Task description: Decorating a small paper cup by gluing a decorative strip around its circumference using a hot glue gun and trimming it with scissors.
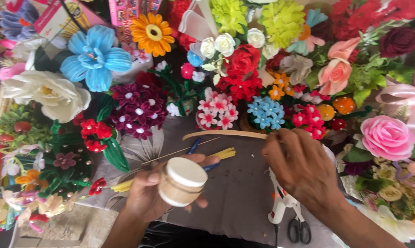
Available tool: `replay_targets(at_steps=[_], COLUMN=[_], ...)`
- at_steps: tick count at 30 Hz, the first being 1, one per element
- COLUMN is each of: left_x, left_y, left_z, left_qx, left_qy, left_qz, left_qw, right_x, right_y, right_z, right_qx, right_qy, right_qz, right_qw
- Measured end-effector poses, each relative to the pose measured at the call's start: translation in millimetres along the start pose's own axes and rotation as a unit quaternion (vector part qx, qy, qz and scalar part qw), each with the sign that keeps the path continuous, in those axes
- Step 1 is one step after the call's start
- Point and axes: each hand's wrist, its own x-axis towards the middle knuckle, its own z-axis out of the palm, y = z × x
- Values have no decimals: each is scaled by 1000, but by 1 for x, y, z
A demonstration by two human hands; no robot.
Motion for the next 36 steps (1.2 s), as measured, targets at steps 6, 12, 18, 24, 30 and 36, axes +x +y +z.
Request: replay_targets(at_steps=[6, 12, 18, 24, 30, 36], left_x=[38, 54, 54, 54, 58, 58], left_y=[-7, -13, -23, -20, -18, -15], left_z=[19, 26, 25, 32, 20, 7], left_qx=[-6, -13, -17, 20, 25, -18], left_qy=[-5, -35, -54, -3, -24, -20], left_qz=[-15, -22, -45, -81, -121, -126], left_qw=[1000, 999, 997, 996, 992, 992], right_x=[-40, -66, -124, -55, -64, -71], right_y=[0, -45, -140, -178, -163, -146], right_z=[-23, -66, -19, -44, -31, -24], right_qx=[56, 134, 207, 285, 585, 810], right_qy=[-14, -68, -135, -23, -161, -22], right_qz=[171, 435, 543, 575, 696, 461], right_qw=[984, 888, 803, 766, 384, 361])
